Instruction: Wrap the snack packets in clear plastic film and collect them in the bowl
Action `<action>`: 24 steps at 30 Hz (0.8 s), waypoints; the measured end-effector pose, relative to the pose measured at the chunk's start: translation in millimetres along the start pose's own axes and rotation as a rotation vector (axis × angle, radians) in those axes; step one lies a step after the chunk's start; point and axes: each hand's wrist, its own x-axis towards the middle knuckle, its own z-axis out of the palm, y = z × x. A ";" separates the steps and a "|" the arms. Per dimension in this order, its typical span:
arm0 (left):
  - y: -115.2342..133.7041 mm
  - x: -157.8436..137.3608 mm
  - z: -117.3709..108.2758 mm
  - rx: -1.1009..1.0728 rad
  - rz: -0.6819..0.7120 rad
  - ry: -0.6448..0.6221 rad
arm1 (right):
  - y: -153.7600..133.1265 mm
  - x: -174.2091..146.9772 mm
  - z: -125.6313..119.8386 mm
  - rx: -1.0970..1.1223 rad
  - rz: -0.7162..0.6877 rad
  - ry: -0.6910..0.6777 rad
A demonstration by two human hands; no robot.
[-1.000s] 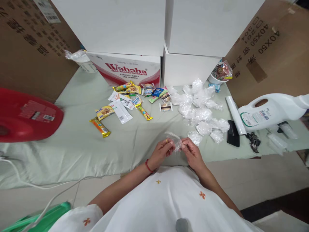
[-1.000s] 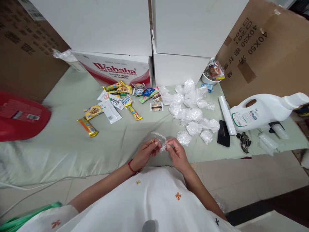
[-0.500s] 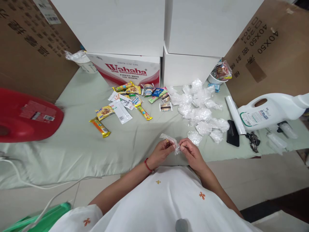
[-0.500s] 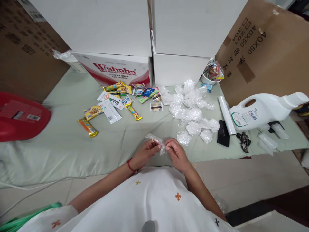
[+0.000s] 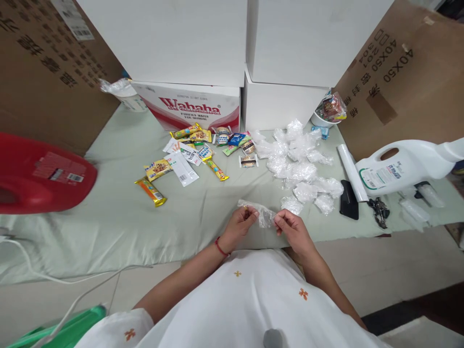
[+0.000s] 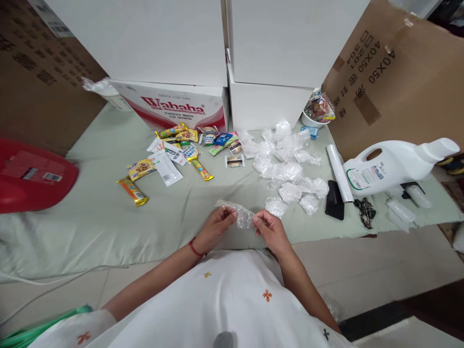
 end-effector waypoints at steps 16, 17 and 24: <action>42.4 -1.6 -65.8 -0.354 -0.148 -0.125 | -5.6 13.4 -50.7 0.475 0.108 0.252; 42.0 -3.0 -67.1 -0.351 -0.145 -0.112 | -4.2 14.1 -48.8 0.475 0.137 0.246; 24.7 -10.4 -75.5 -0.294 -0.202 -0.048 | 6.9 17.9 -15.7 0.130 0.261 0.107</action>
